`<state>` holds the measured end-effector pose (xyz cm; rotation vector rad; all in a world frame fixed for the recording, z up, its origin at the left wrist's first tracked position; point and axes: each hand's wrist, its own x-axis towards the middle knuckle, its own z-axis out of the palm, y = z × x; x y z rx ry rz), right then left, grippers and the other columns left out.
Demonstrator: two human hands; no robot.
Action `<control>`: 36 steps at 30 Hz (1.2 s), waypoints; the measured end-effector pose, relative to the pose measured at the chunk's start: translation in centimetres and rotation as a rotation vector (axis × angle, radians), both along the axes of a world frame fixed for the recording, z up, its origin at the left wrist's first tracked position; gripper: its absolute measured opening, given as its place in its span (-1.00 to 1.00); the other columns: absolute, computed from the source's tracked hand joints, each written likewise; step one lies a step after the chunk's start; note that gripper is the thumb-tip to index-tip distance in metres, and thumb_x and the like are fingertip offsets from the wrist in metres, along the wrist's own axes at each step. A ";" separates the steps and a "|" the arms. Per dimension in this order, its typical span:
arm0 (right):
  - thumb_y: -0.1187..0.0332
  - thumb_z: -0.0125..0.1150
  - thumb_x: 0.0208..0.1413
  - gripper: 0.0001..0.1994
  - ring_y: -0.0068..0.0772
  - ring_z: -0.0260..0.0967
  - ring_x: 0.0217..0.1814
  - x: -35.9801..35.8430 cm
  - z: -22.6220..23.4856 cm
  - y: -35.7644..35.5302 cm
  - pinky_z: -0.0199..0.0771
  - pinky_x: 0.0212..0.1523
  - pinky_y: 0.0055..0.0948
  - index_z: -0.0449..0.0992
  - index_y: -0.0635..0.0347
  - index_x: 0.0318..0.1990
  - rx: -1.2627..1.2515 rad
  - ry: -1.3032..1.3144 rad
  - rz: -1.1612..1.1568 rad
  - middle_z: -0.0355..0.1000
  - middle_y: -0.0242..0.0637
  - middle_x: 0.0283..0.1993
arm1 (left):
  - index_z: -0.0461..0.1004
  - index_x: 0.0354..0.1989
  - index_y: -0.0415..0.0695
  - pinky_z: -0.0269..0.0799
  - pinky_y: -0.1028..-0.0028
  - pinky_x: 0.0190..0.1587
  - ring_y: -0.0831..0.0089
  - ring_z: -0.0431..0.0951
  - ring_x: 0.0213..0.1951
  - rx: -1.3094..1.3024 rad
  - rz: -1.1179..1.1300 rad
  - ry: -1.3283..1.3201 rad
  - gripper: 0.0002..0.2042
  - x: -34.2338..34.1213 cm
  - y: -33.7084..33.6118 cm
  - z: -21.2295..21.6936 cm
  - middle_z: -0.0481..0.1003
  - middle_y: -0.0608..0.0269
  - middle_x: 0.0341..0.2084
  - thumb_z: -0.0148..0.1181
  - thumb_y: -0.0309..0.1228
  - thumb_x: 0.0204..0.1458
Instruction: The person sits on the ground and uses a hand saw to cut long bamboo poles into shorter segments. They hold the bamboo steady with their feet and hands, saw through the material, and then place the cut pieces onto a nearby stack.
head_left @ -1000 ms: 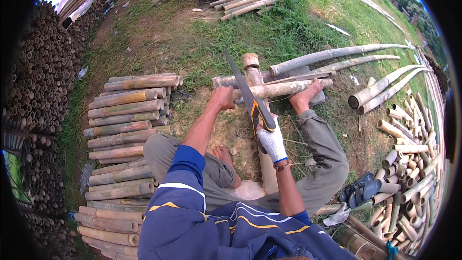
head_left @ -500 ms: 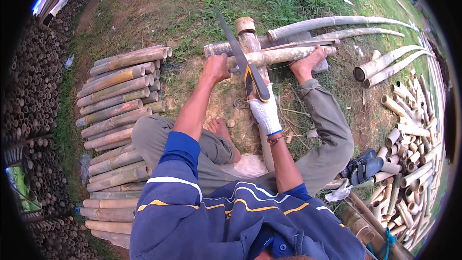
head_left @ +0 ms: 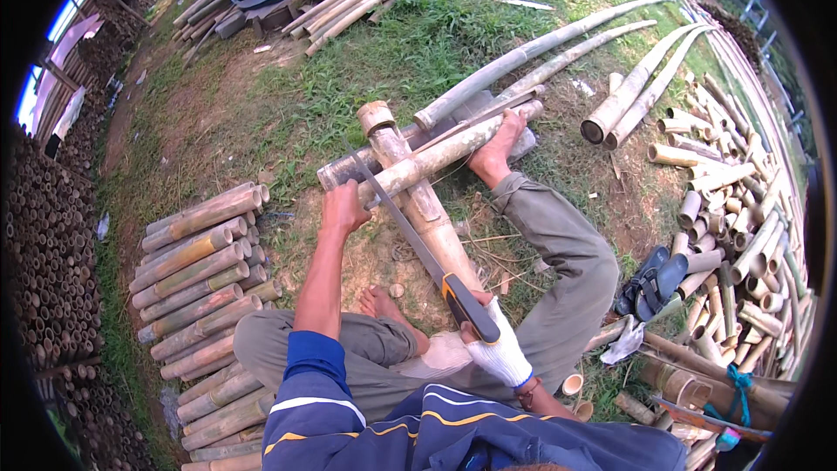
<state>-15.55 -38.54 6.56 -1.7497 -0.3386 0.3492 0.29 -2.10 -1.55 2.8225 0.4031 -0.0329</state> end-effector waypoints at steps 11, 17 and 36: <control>0.53 0.32 0.12 -0.39 -0.51 0.42 -0.12 0.8 -2.2 1.5 0.48 -0.02 -0.43 0.34 0.20 0.37 0.032 0.101 0.019 0.44 -0.32 -0.07 | 0.59 -0.06 -0.29 0.62 -0.02 0.08 -0.24 0.69 -0.04 0.018 -0.018 0.052 -0.41 -0.6 -0.7 2.4 0.67 -0.33 -0.16 0.63 -0.22 -0.26; 0.49 0.33 0.15 -0.36 -0.52 0.47 0.05 -4.6 -1.4 -4.6 0.48 0.13 -0.40 0.32 0.18 0.42 0.018 0.252 0.006 0.49 -0.31 0.03 | 0.58 -0.10 -0.30 0.64 -0.01 0.05 -0.23 0.70 -0.07 0.057 -0.003 0.011 -0.43 -0.2 -0.7 0.9 0.69 -0.30 -0.18 0.65 -0.25 -0.29; 0.44 0.33 0.21 -0.43 -0.58 0.43 -0.20 -4.2 -0.7 -4.0 0.47 -0.04 -0.49 0.34 0.13 0.38 0.024 0.263 0.003 0.44 -0.45 -0.24 | 0.60 -0.02 -0.29 0.63 0.03 0.08 -0.17 0.71 -0.05 0.056 -0.013 0.045 -0.37 -0.2 -0.7 1.5 0.69 -0.29 -0.16 0.64 -0.19 -0.29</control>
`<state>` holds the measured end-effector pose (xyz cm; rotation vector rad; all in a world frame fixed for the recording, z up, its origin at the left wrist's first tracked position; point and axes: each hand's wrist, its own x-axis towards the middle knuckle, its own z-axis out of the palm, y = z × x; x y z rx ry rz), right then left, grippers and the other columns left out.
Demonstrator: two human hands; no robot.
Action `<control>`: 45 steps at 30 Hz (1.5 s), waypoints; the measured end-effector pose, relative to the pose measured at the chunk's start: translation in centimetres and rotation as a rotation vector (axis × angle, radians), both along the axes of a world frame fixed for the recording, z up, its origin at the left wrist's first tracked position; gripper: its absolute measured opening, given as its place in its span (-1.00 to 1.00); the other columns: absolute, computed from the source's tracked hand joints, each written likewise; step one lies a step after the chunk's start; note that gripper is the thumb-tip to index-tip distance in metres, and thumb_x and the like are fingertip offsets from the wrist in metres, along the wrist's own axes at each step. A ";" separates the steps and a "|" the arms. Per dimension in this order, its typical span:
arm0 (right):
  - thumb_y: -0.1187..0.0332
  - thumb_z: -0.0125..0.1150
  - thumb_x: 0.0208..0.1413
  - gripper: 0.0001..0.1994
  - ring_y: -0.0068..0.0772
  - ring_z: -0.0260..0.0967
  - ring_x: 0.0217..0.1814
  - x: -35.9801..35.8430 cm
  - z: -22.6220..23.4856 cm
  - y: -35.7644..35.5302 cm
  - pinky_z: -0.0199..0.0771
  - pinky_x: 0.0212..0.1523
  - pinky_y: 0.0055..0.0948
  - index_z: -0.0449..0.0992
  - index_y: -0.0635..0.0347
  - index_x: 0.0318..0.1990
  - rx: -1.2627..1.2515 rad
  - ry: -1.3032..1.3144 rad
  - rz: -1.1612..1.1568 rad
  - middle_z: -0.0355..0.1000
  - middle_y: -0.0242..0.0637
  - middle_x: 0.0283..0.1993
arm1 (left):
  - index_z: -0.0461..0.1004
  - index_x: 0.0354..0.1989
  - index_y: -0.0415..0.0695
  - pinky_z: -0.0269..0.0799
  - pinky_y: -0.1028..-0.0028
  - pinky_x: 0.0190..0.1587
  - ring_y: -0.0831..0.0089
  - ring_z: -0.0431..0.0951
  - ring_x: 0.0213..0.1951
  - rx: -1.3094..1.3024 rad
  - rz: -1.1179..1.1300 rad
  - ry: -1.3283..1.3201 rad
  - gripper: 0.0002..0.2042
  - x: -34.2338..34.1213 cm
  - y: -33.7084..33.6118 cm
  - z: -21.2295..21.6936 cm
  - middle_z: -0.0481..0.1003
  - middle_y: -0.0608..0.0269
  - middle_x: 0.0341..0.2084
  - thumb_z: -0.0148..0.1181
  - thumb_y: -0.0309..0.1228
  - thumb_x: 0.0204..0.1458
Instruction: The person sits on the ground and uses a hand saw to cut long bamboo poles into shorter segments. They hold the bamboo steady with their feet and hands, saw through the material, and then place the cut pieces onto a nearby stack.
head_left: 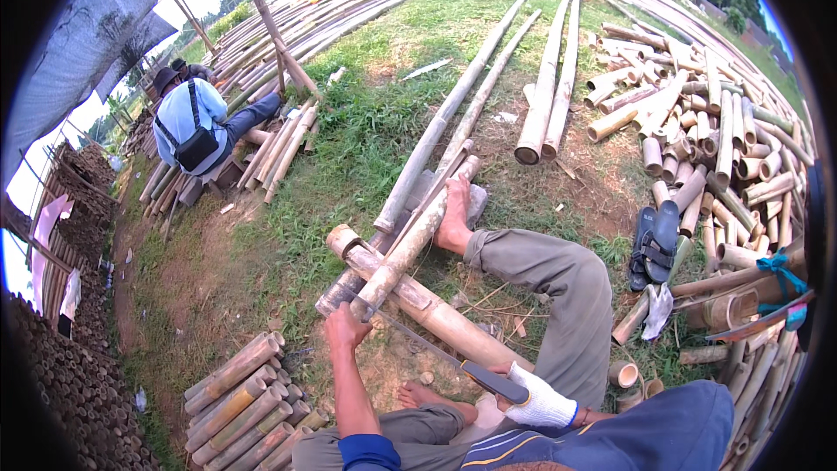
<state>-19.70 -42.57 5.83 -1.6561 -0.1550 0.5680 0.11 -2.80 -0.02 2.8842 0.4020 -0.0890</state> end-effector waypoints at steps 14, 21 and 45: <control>0.46 0.35 0.17 -0.39 -0.52 0.47 -0.03 2.1 -2.2 2.1 0.49 0.07 -0.45 0.33 0.13 0.39 -0.100 -0.165 0.037 0.47 -0.34 -0.02 | 0.60 -0.02 -0.26 0.62 0.02 0.10 -0.20 0.70 -0.02 -0.027 0.018 0.062 -0.37 0.1 0.0 1.0 0.68 -0.30 -0.13 0.65 -0.18 -0.28; 0.43 0.33 0.22 -0.43 -0.55 0.46 -0.13 6.0 -1.9 5.5 0.48 -0.04 -0.49 0.33 0.21 0.37 0.238 0.104 -0.016 0.45 -0.36 -0.14 | 0.60 -0.04 -0.28 0.63 0.02 0.08 -0.21 0.70 -0.05 0.001 0.016 -0.024 -0.38 0.0 0.0 -0.4 0.68 -0.29 -0.15 0.67 -0.20 -0.29; 0.50 0.36 0.10 -0.50 -0.45 0.47 -0.08 19.0 -6.2 18.8 0.52 -0.02 -0.39 0.42 0.24 0.22 0.188 -0.304 -0.067 0.53 -0.28 -0.08 | 0.58 0.01 -0.28 0.63 0.04 0.15 -0.16 0.69 0.03 -0.080 0.037 0.058 -0.42 -0.1 0.7 0.5 0.68 -0.24 -0.09 0.60 -0.23 -0.20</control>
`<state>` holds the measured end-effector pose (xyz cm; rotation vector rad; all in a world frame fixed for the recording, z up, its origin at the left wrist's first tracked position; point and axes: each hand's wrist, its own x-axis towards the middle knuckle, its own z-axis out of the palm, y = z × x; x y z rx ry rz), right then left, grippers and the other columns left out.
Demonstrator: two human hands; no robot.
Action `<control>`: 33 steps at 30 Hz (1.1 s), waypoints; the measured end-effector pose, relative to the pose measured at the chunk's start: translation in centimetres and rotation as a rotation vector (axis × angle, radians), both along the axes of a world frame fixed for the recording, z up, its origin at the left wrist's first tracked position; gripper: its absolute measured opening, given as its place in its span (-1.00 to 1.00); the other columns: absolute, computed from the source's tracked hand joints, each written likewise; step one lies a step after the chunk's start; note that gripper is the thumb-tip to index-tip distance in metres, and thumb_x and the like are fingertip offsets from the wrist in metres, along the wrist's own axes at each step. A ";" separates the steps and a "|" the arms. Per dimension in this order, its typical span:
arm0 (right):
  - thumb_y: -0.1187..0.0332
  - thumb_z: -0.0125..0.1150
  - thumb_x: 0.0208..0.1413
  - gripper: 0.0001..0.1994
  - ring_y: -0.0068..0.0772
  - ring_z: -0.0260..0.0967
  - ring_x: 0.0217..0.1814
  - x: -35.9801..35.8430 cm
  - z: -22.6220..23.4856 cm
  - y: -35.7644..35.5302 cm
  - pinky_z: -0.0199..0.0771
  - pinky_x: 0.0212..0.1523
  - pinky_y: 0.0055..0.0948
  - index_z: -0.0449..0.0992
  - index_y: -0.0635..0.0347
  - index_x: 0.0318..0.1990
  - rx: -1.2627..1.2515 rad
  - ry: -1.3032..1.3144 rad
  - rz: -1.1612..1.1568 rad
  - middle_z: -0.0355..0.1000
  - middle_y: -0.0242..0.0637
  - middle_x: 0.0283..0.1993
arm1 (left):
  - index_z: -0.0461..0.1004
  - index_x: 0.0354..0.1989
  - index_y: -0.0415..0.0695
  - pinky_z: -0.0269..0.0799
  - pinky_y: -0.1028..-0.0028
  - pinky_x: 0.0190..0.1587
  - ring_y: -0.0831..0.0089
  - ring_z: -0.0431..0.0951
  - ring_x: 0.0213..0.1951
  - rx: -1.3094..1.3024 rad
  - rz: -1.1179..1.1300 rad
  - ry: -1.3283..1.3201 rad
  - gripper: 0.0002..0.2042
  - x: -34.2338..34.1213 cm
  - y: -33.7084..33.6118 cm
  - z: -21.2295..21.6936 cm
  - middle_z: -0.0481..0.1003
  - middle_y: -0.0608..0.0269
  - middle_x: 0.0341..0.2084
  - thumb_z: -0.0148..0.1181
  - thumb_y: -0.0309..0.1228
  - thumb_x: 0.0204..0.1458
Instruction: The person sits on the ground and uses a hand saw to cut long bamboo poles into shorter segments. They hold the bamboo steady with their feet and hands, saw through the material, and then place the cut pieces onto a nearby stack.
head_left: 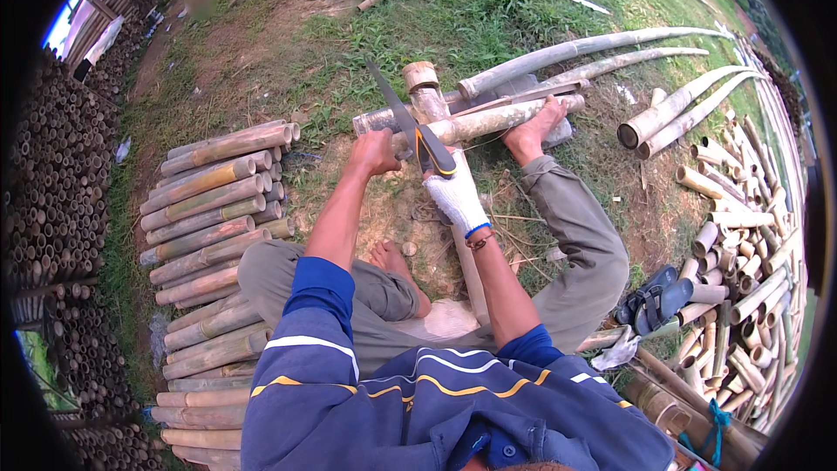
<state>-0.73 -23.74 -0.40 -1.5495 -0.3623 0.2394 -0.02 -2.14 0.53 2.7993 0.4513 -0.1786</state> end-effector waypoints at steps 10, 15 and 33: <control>0.63 0.16 0.11 -0.40 -0.46 0.41 0.03 -20.8 6.8 -20.0 0.44 0.17 -0.45 0.30 0.29 0.37 -0.358 0.200 0.003 0.41 -0.24 0.05 | 0.58 0.01 -0.32 0.61 0.03 0.14 -0.19 0.69 0.00 -0.026 -0.044 0.031 -0.38 0.5 0.3 -1.0 0.68 -0.29 -0.12 0.61 -0.24 -0.24; 0.59 0.28 0.14 -0.42 -0.56 0.40 -0.18 -7.8 4.0 -7.8 0.49 -0.11 -0.50 0.33 0.23 0.34 -0.277 0.139 0.050 0.46 -0.29 -0.13 | 0.57 0.02 -0.32 0.61 0.03 0.13 -0.19 0.69 -0.01 -0.017 -0.028 0.004 -0.37 0.8 -0.1 -0.7 0.67 -0.30 -0.11 0.62 -0.24 -0.24; 0.61 0.24 0.15 -0.42 -0.57 0.40 -0.11 -11.0 2.7 -10.8 0.47 -0.02 -0.53 0.30 0.26 0.35 -0.262 -0.054 0.027 0.40 -0.34 -0.07 | 0.59 -0.06 -0.30 0.64 0.04 0.11 -0.16 0.70 -0.02 -0.013 -0.030 -0.003 -0.46 0.7 0.5 -0.8 0.68 -0.27 -0.15 0.55 -0.26 -0.23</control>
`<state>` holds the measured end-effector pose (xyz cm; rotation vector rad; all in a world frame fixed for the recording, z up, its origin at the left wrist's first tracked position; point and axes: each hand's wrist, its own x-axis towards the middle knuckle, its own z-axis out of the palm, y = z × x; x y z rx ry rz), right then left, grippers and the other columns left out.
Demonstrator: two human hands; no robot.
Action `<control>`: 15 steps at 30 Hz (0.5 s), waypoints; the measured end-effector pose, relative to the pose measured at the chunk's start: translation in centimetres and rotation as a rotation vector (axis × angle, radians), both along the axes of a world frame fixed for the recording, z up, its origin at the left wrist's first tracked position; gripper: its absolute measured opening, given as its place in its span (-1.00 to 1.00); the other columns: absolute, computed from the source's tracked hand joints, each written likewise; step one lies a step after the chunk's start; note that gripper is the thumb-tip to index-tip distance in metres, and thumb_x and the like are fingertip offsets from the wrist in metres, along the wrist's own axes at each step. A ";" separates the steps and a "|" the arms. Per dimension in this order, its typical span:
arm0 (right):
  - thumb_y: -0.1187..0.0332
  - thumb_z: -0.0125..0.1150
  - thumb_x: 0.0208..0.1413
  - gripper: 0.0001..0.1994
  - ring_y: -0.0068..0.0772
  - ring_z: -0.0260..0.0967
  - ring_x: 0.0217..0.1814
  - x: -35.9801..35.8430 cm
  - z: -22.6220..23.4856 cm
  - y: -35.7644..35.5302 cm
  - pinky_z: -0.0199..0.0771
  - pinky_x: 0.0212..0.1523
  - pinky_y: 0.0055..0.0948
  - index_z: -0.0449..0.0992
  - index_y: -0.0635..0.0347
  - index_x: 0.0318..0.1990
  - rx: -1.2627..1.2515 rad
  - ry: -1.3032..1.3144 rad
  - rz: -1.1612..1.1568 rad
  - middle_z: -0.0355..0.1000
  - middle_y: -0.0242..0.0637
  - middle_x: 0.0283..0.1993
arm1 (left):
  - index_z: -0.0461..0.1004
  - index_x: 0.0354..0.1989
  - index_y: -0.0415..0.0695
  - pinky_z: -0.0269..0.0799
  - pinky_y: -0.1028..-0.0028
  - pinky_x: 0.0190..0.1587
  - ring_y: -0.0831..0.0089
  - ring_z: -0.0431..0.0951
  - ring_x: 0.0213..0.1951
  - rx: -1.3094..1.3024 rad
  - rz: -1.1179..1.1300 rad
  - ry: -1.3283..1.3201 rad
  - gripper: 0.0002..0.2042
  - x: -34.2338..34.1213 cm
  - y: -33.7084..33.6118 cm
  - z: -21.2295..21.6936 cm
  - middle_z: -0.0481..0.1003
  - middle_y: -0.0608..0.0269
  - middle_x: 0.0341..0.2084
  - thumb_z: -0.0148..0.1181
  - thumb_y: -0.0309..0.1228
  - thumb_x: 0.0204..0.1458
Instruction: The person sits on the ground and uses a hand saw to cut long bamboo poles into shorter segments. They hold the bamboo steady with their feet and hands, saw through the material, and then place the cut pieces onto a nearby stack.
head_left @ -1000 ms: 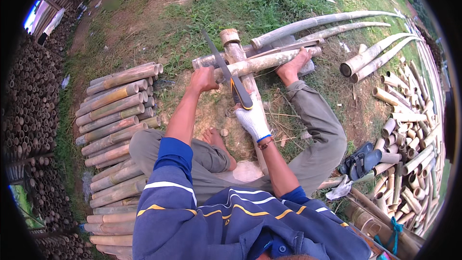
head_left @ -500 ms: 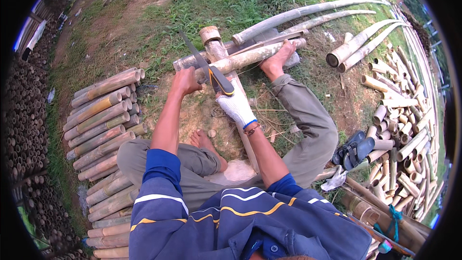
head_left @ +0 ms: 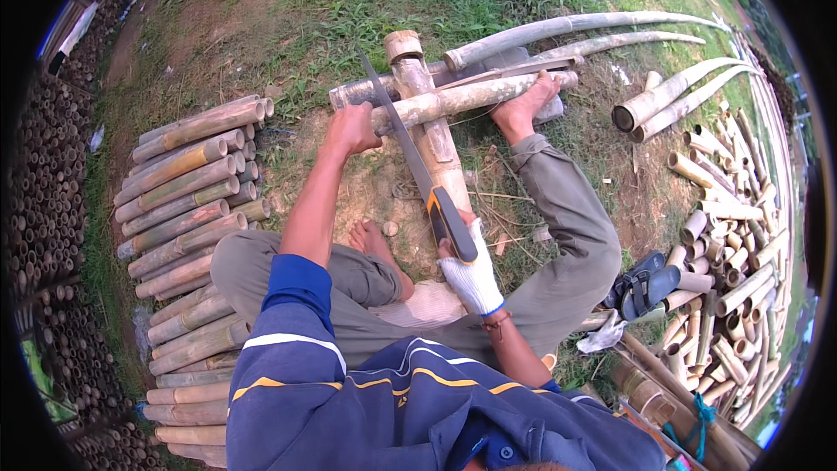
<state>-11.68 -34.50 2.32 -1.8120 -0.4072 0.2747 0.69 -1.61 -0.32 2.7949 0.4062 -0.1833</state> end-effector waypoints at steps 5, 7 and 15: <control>0.53 0.35 0.13 -0.44 -0.49 0.42 -0.12 11.4 -3.0 11.6 0.52 -0.01 -0.44 0.33 0.23 0.29 0.248 0.027 0.021 0.47 -0.30 -0.08 | 0.60 -0.02 -0.28 0.63 0.05 0.09 -0.14 0.70 -0.01 -0.003 0.000 -0.013 -0.43 0.0 0.5 0.6 0.68 -0.24 -0.11 0.55 -0.22 -0.24; 0.55 0.32 0.11 -0.42 -0.45 0.44 -0.10 8.8 -3.0 8.8 0.52 0.01 -0.43 0.32 0.23 0.31 0.068 0.046 0.019 0.47 -0.25 -0.06 | 0.60 -0.02 -0.28 0.63 0.05 0.09 -0.14 0.69 0.00 -0.054 -0.040 0.050 -0.42 -0.1 0.6 0.5 0.67 -0.26 -0.11 0.55 -0.21 -0.23; 0.55 0.11 0.19 -0.44 -0.26 0.37 0.21 -9.5 1.5 -9.4 0.35 0.32 -0.31 0.24 0.33 0.38 -0.019 0.158 0.009 0.34 -0.11 0.19 | 0.59 -0.08 -0.33 0.63 0.06 0.12 -0.15 0.70 -0.01 -0.019 -0.034 0.015 -0.44 0.0 0.7 -0.7 0.68 -0.29 -0.13 0.56 -0.20 -0.22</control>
